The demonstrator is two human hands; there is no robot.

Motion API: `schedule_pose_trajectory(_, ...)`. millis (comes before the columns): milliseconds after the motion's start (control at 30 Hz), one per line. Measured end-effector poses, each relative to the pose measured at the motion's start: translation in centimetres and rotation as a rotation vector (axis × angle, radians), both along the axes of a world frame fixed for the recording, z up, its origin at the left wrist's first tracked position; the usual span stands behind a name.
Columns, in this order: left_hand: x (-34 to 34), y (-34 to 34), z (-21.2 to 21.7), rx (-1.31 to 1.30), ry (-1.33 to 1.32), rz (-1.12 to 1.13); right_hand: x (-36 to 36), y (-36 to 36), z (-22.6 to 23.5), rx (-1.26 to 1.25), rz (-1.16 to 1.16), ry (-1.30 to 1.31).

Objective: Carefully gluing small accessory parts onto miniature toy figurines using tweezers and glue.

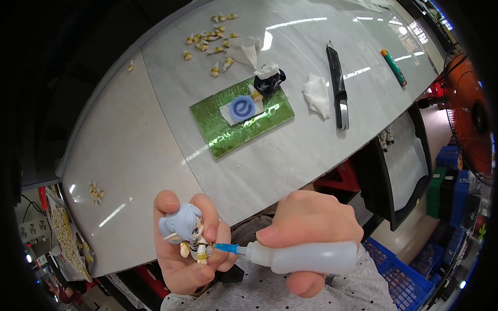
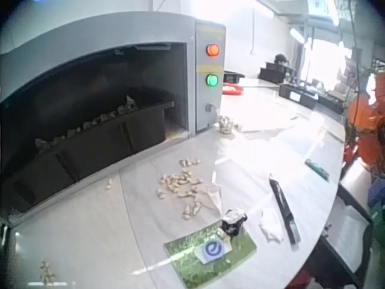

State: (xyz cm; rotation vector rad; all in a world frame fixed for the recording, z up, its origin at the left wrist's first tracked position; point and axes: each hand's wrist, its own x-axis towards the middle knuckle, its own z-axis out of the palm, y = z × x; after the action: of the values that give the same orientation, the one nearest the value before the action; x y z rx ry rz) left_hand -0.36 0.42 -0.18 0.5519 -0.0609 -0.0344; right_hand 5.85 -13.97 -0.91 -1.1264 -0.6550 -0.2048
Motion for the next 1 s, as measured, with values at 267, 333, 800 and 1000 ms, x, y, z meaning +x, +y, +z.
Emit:
schedule_pose_trajectory(267, -0.3, 0.0, -0.3, 0.011, 0.032, 0.023, -0.6, -1.3, 0.7, -0.096, -0.010, -0.145)
schedule_pose_trajectory(333, -0.3, 0.1, -0.3, -0.026, 0.027, -0.001, -0.6, -1.4, 1.4, -0.003, -0.045, -0.092)
schedule_pose_trajectory(800, 0.1, 1.3, 0.5, -0.494, 0.173, -0.263, 11.3, -10.1, 1.2, -0.497, -0.750, 0.051)
schedule_pose_trajectory(1000, -0.1, 1.1, 0.6, -0.606, 0.178, -0.318, 15.8, -14.0, -0.7, -0.674, -0.655, 0.233)
